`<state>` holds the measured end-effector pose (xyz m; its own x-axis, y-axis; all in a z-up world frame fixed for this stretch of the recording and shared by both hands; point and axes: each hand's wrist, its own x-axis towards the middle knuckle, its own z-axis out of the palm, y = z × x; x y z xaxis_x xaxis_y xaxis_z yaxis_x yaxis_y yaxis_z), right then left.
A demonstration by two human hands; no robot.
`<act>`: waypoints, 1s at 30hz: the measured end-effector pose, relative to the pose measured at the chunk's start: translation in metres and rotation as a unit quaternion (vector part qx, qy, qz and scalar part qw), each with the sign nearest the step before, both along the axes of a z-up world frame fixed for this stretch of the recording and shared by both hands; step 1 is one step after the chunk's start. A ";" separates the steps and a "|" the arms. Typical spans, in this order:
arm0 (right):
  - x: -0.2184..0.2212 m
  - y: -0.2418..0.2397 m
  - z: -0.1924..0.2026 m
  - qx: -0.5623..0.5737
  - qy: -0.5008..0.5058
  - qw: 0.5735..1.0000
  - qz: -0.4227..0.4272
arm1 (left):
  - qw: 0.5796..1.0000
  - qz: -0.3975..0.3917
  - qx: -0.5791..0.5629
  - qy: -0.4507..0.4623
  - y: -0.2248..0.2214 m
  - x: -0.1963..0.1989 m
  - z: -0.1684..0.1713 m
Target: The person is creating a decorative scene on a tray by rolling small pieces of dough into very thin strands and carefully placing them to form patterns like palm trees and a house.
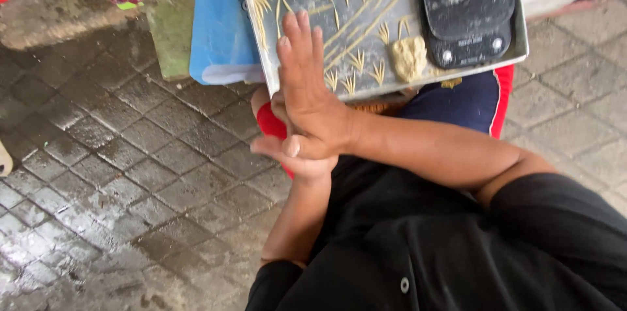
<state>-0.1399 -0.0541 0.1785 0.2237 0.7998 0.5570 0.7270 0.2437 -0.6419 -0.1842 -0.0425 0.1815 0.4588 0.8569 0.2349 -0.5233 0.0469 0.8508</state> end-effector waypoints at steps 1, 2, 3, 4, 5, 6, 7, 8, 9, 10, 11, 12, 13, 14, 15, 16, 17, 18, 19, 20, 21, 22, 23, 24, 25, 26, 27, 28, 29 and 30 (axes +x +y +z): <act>-0.003 -0.005 0.006 0.003 -0.007 1.000 0.001 | 1.000 0.001 0.003 -0.007 0.002 0.006 0.000; -0.013 -0.014 0.012 -0.016 0.014 1.000 0.011 | 1.000 -0.001 0.004 -0.022 0.000 0.004 0.000; -0.024 -0.024 0.018 -0.034 0.035 0.999 0.021 | 0.999 -0.003 0.005 -0.036 -0.002 0.003 0.000; -0.017 -0.010 0.016 -0.034 0.034 0.999 0.019 | 0.999 -0.005 0.006 -0.038 -0.003 0.005 0.000; -0.011 0.004 0.014 -0.094 -0.016 0.994 -0.055 | 0.998 -0.010 0.011 -0.064 -0.004 0.008 -0.001; -0.002 0.018 0.011 -0.153 -0.069 0.977 -0.129 | 0.995 -0.016 0.016 -0.094 -0.005 0.012 -0.002; 0.011 0.016 0.002 -0.152 -0.073 0.977 -0.132 | 0.995 -0.018 0.016 -0.099 -0.006 0.017 -0.004; 0.017 0.012 -0.006 -0.070 -0.041 0.991 -0.111 | 0.993 -0.022 0.017 -0.118 -0.010 0.015 -0.004; 0.024 0.007 -0.015 0.014 -0.009 0.996 -0.091 | 0.990 -0.025 0.017 -0.137 -0.014 0.013 -0.004; 0.012 0.000 -0.013 0.017 -0.017 0.995 -0.092 | 0.989 -0.027 0.020 -0.145 -0.015 0.020 -0.007; 0.001 -0.007 -0.012 -0.004 -0.028 0.998 -0.057 | 0.983 -0.031 0.027 -0.177 -0.015 0.027 -0.009; -0.014 -0.016 -0.009 -0.031 -0.030 0.999 -0.021 | 0.979 -0.034 0.028 -0.201 -0.018 0.030 -0.010; 0.009 -0.009 -0.017 -0.034 -0.028 0.999 -0.021 | 0.979 -0.035 0.025 -0.199 -0.019 0.032 -0.012; 0.029 -0.002 -0.025 -0.032 -0.007 0.998 -0.061 | 0.974 -0.034 0.030 -0.223 -0.021 0.031 -0.014; 0.048 0.006 -0.033 -0.029 0.013 0.994 -0.101 | 0.968 -0.033 0.035 -0.246 -0.022 0.030 -0.016; 0.032 0.003 -0.029 -0.028 0.010 0.994 -0.101 | 0.967 -0.033 0.036 -0.249 -0.020 0.033 -0.017; 0.017 0.001 -0.024 -0.033 0.002 0.994 -0.106 | 0.959 -0.035 0.041 -0.277 -0.018 0.038 -0.018; 0.003 -0.001 -0.020 -0.037 -0.007 0.993 -0.112 | 0.950 -0.038 0.047 -0.305 -0.016 0.044 -0.020; 0.025 0.006 -0.025 -0.035 -0.011 0.993 -0.113 | 0.949 -0.039 0.048 -0.309 -0.003 0.049 -0.027; 0.038 0.010 -0.030 -0.048 -0.012 0.992 -0.119 | 0.945 -0.147 -0.039 -0.289 0.007 0.044 -0.034; 0.050 0.015 -0.036 -0.060 -0.013 0.990 -0.125 | 0.922 -0.251 -0.128 -0.264 0.017 0.039 -0.041; 0.048 0.008 -0.036 -0.059 -0.013 0.991 -0.122 | 0.923 -0.249 -0.126 -0.265 0.018 0.037 -0.040; 0.045 0.001 -0.036 -0.066 -0.021 0.989 -0.127 | 0.927 -0.264 -0.085 -0.253 0.019 0.036 -0.037; 0.048 -0.002 -0.035 -0.068 -0.033 0.988 -0.134 | 0.928 -0.279 -0.039 -0.245 0.023 0.039 -0.035; 0.057 0.002 -0.036 -0.061 -0.038 0.989 -0.131 | 0.927 -0.278 -0.031 -0.249 0.016 0.059 -0.047; 0.057 0.001 -0.038 -0.072 -0.040 0.987 -0.139 | 0.927 -0.182 -0.057 -0.323 0.005 0.070 -0.060; 0.058 0.001 -0.041 -0.083 -0.042 0.985 -0.147 | 0.913 -0.083 -0.080 -0.392 -0.007 0.081 -0.074; 0.068 -0.004 -0.047 -0.085 -0.042 0.985 -0.147 | 0.913 -0.082 -0.081 -0.392 0.000 0.072 -0.057; 0.078 -0.008 -0.052 -0.095 -0.049 0.982 -0.155 | 0.922 -0.208 -0.117 -0.305 0.008 0.063 -0.038; 0.089 -0.012 -0.055 -0.105 -0.057 0.979 -0.163 | 0.908 -0.330 -0.149 -0.212 0.016 0.054 -0.019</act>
<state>-0.0508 -0.0661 0.1232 0.4328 0.7952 0.4247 0.8139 -0.1422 -0.5633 -0.1302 -0.0267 0.1626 0.8181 0.4822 0.3134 -0.5747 0.6645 0.4776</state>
